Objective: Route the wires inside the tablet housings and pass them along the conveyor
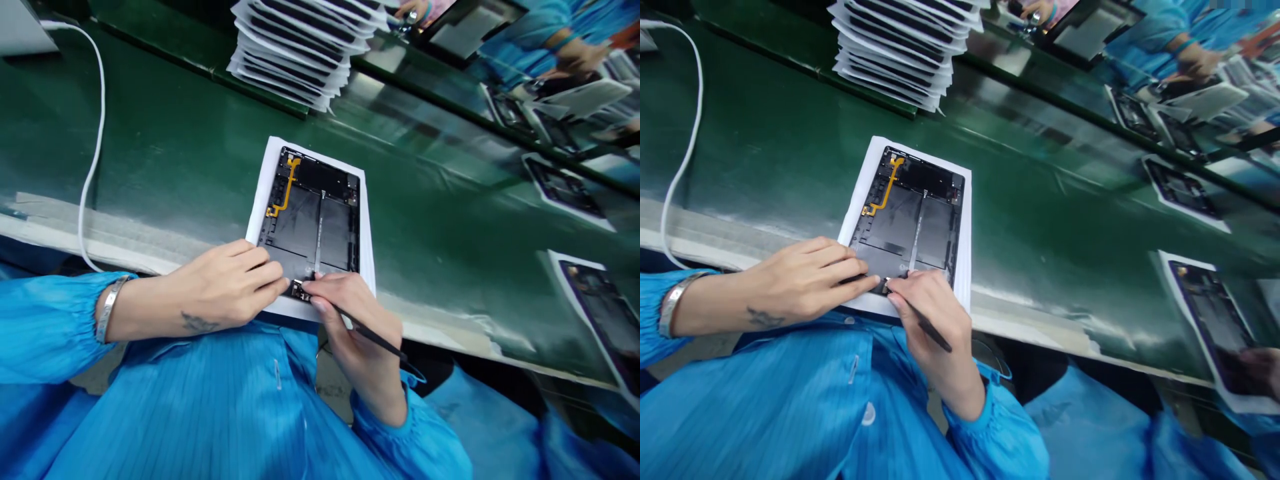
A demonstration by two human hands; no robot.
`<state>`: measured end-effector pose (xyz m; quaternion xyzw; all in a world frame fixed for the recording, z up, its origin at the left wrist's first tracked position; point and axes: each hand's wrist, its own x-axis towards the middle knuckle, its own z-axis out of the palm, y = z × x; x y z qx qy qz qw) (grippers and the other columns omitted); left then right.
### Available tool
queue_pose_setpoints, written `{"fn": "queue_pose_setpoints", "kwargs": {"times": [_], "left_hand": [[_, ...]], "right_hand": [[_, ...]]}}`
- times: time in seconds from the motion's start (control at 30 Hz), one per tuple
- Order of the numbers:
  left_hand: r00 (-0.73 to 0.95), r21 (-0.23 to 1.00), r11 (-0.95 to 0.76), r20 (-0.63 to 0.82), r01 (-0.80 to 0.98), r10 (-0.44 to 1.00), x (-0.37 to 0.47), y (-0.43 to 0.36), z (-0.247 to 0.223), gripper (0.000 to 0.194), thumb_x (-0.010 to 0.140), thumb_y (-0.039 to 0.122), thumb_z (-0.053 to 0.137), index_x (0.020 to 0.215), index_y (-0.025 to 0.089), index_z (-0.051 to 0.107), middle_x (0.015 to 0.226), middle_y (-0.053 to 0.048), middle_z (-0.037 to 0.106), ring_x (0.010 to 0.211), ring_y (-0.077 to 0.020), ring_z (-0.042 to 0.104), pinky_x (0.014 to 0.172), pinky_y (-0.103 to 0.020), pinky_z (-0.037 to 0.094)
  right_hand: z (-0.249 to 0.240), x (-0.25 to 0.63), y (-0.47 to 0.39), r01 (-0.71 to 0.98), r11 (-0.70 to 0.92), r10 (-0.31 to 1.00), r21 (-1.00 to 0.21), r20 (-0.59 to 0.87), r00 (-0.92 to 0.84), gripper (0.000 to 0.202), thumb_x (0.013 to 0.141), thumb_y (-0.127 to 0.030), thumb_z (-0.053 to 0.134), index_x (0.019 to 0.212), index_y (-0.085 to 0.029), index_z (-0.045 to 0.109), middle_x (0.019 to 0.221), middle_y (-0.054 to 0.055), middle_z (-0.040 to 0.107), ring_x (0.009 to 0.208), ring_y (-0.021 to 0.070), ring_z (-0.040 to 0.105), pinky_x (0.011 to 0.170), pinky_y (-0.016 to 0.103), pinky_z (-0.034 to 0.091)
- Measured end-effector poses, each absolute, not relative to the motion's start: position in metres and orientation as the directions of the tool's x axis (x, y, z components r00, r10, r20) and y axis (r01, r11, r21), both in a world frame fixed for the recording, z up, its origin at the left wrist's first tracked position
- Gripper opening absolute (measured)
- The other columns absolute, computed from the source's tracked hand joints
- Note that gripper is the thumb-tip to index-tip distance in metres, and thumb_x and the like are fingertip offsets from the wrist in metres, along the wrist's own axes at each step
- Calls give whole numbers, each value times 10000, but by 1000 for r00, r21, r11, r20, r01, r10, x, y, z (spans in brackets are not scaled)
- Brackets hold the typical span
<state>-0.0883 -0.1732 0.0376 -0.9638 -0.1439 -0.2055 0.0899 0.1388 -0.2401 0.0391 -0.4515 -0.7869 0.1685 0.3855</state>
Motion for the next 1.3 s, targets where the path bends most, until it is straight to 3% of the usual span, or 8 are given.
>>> {"fn": "queue_pose_setpoints", "kwargs": {"times": [0.23,0.47,0.63,0.77,0.9,0.97,1.03,1.3], "left_hand": [[864,-133,-937,445,322,234,-87,-175,37,279,1035,119,399,1095,117,671,972,-83,734,873,-200,677,754,-344,492],[830,-3,-947,482,322,281,-105,-185,22,159,1024,250,515,973,171,643,1273,-102,713,1172,-258,674,996,-427,510],[787,38,-944,542,328,296,-107,-188,19,142,984,121,536,889,181,622,1278,-88,713,1198,-230,667,1052,-417,503],[734,183,-911,543,369,407,-115,-173,29,175,1000,127,471,923,184,617,1126,-89,736,1089,-207,694,904,-342,565],[513,665,-457,129,591,849,-124,-146,45,346,1054,475,385,1041,205,601,740,-18,668,573,-150,658,518,-240,531],[492,833,-85,-237,547,838,-120,-135,49,535,1012,667,329,1124,204,573,690,-10,661,504,-165,654,467,-252,531],[542,879,88,-365,469,757,-108,-125,51,627,966,751,338,1149,199,572,751,-38,699,581,-197,700,513,-288,574],[604,696,-531,174,483,777,-69,-50,120,390,863,556,629,943,177,675,941,-58,726,918,-261,658,894,-380,552]], "right_hand": [[42,138,-250,609,584,811,-537,414,-413,227,948,-86,586,1131,-201,654,903,51,684,914,207,641,830,373,550],[34,143,-244,573,607,788,-551,508,-346,261,1044,-156,408,1215,-169,604,993,92,671,1038,229,612,879,393,510],[28,130,-237,696,653,749,-298,392,-535,175,1044,-251,469,1056,-157,616,971,87,667,813,207,505,691,356,414],[22,118,-234,727,652,728,-212,440,-525,313,995,-40,328,879,-171,587,828,63,595,755,205,422,673,354,350],[17,105,-228,761,596,751,-255,512,-417,298,882,57,362,845,-176,544,834,62,550,769,208,409,687,341,352],[19,99,-223,761,589,746,-274,547,-380,304,841,78,368,854,-178,530,857,65,546,782,209,414,696,338,366],[22,93,-217,748,594,740,-294,565,-366,321,807,90,366,873,-181,524,891,71,552,806,214,425,712,341,389],[14,92,-204,672,603,718,-430,660,-222,222,912,1,446,964,-194,541,931,53,594,863,221,484,744,349,427]]}}
